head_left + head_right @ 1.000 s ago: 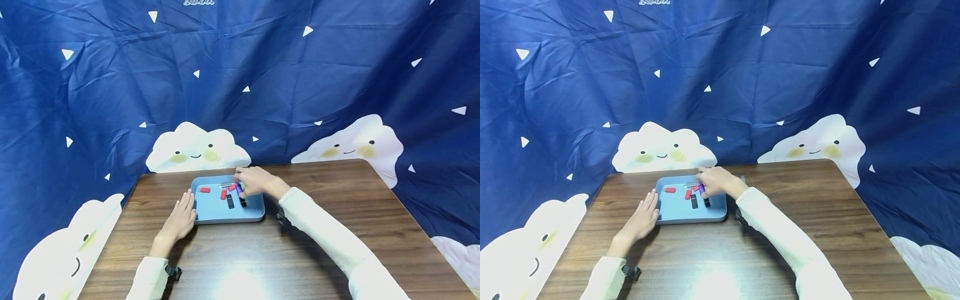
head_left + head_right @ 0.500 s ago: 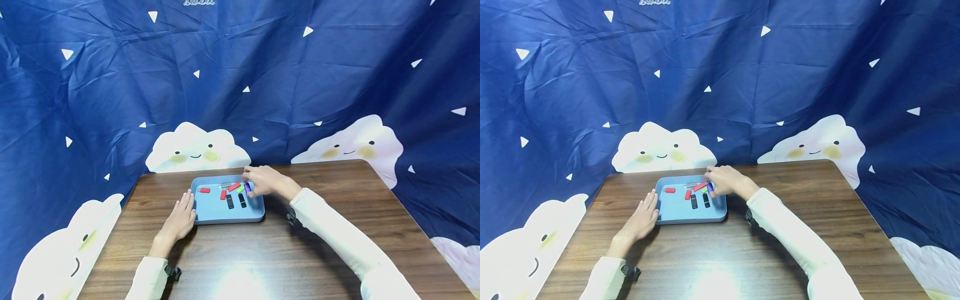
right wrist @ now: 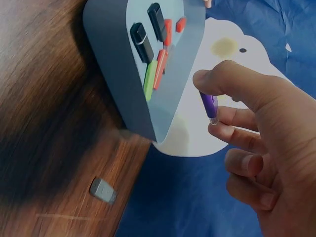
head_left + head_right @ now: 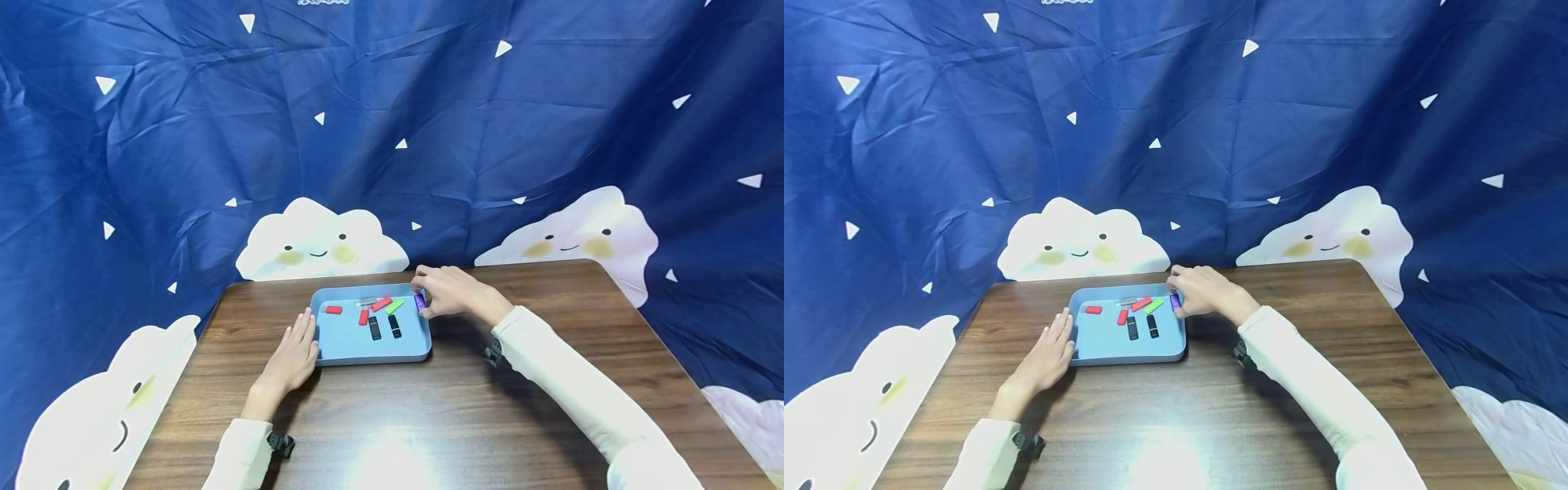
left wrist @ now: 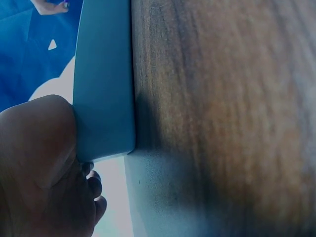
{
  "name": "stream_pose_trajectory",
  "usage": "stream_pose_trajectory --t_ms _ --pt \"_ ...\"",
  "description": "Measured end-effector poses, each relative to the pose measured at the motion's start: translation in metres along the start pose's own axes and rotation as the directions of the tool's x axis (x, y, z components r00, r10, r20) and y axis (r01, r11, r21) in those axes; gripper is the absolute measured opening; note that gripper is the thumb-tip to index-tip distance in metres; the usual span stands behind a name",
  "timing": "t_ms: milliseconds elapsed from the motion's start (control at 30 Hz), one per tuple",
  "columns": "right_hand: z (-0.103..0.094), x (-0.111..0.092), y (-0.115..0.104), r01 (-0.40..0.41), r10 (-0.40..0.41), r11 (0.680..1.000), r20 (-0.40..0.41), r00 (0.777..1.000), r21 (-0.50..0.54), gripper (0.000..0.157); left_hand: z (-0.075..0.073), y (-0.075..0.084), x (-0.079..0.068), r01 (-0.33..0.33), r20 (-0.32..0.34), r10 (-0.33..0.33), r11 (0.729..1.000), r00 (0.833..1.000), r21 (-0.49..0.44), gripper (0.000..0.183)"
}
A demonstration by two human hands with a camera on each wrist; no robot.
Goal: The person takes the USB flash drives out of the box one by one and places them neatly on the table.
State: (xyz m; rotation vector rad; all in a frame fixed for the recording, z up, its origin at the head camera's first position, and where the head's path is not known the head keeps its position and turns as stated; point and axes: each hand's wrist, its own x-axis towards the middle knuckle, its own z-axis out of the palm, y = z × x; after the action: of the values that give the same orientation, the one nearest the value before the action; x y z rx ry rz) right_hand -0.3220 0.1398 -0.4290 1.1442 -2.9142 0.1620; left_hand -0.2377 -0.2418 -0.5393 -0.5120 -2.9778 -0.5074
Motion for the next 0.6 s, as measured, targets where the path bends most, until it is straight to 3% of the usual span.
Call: stream_pose_trajectory --t_ms 267,600 --pt "-0.001 -0.013 0.015 -0.016 0.016 1.0 -0.03 0.999 -0.003 0.045 -0.004 0.005 -0.001 0.005 -0.012 -0.005 1.0 1.0 0.004 0.06" --pt "0.001 -0.028 0.032 -0.048 0.047 0.999 -0.049 0.998 -0.01 0.045 -0.006 0.008 -0.002 0.037 0.02 -0.038 0.999 0.999 0.032 0.061"
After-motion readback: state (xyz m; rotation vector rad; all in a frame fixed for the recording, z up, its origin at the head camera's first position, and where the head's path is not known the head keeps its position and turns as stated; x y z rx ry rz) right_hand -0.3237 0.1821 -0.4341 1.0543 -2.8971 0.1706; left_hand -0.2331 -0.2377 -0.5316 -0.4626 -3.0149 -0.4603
